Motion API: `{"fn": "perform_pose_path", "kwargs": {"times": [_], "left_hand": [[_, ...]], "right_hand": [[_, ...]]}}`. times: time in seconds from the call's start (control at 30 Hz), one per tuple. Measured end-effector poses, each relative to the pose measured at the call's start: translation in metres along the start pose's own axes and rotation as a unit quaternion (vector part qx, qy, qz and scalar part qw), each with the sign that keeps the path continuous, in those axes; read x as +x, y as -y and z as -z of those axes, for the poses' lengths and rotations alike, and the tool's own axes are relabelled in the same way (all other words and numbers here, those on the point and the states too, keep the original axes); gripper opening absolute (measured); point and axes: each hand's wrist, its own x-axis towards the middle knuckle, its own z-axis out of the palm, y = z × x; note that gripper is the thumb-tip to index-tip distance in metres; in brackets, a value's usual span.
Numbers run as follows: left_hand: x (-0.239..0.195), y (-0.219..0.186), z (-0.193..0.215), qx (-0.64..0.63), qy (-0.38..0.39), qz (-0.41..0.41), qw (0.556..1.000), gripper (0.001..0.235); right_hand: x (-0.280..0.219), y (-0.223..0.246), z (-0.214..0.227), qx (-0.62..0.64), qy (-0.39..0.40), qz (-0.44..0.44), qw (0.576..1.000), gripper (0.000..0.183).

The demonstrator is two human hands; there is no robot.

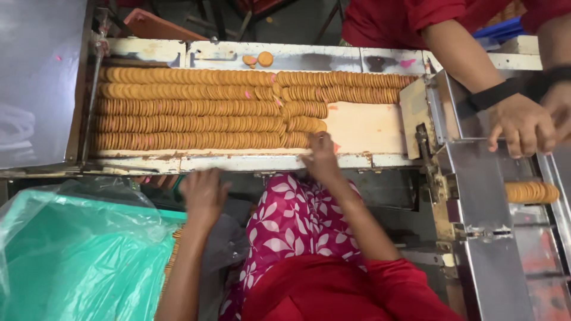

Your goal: The person stacks round cookies from a conveyor belt into vertical columns on a metal tray. They repeatedly pick up cookies and place them into slots, maintaining a steady rhythm.

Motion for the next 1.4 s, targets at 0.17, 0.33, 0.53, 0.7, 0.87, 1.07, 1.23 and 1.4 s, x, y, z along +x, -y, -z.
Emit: {"fn": "perform_pose_path", "kwargs": {"times": [0.17,0.33,0.53,0.7,0.87,1.07,1.23,1.4], "left_hand": [[0.116,-0.038,-0.016,0.090,-0.071,-0.163,0.980,0.061],[0.136,-0.083,-0.058,0.023,0.070,-0.218,0.973,0.068],[0.159,-0.091,-0.062,-0.009,0.108,-0.151,0.983,0.104],[0.129,-0.003,-0.020,0.063,0.110,-0.058,0.990,0.092],[0.106,0.059,-0.034,0.084,0.007,-0.176,0.981,0.052],[0.102,-0.007,-0.076,-0.151,0.010,-0.198,0.969,0.068],[0.105,-0.068,-0.065,0.012,0.051,-0.101,0.993,0.079],[0.113,-0.064,-0.064,0.040,0.032,-0.121,0.991,0.074]], "right_hand": [[0.009,0.040,-0.011,-0.099,-0.024,0.030,0.994,0.072],[0.006,0.037,-0.015,-0.111,-0.043,0.030,0.992,0.067],[0.010,0.035,-0.024,-0.101,-0.018,-0.007,0.995,0.065],[0.009,0.051,-0.044,-0.145,-0.029,0.019,0.989,0.069],[0.006,0.070,-0.052,-0.216,0.007,-0.007,0.976,0.070],[0.000,0.041,-0.005,-0.218,0.046,-0.048,0.974,0.067],[0.001,0.048,-0.001,-0.242,0.091,-0.062,0.964,0.067],[0.007,0.055,-0.012,-0.254,0.070,-0.054,0.963,0.061]]}}
